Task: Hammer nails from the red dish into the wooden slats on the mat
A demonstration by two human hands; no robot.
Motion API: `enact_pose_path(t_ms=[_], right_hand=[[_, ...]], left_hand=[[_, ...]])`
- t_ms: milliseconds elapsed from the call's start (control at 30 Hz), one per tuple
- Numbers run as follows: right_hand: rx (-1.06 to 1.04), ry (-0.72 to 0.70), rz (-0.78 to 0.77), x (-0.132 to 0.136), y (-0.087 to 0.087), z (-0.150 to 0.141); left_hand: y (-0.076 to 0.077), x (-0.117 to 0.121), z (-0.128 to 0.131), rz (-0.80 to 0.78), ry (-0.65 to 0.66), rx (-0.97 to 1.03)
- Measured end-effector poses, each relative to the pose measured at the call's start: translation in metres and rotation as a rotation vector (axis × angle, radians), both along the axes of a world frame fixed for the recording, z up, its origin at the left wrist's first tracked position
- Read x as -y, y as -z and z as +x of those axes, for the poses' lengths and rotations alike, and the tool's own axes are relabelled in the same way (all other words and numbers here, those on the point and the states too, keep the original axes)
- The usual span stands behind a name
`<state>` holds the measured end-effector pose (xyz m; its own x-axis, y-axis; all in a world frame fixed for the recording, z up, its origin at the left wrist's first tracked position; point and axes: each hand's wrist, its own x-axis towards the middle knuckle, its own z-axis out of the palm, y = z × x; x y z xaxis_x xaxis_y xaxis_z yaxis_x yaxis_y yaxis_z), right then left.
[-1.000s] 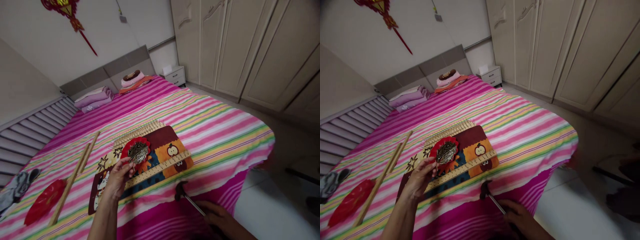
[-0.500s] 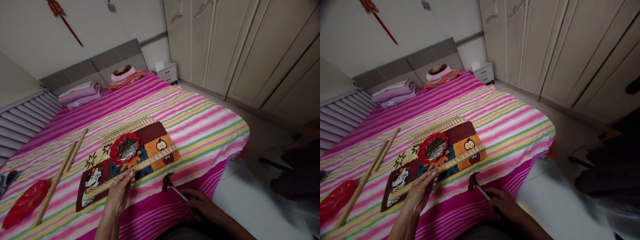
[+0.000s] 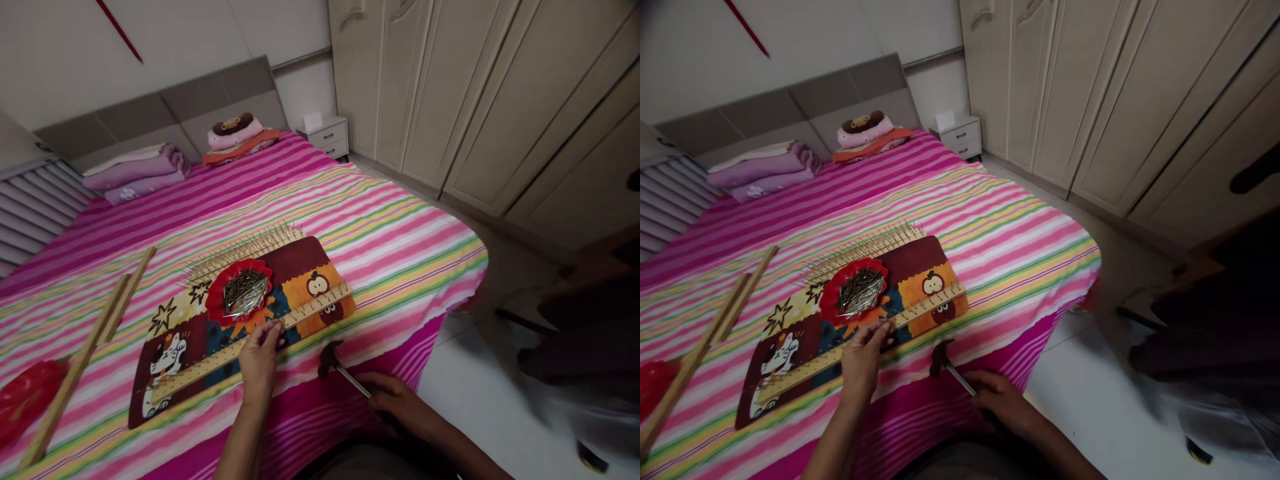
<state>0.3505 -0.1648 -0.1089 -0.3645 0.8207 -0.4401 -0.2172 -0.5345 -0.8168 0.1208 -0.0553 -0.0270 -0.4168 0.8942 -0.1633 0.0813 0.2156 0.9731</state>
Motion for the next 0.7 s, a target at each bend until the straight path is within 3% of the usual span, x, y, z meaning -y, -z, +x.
enact_pose_path(t_ms=[500,700], right_hand=[[-0.029,0.066,-0.063,0.001,-0.011,-0.003],[-0.011,0.064,-0.051,0.008,-0.019,-0.005]], left_hand=[[0.021,0.001,-0.001,-0.033,0.064,-0.230],[0.025,0.002,0.000,0.152,0.132,-0.485]])
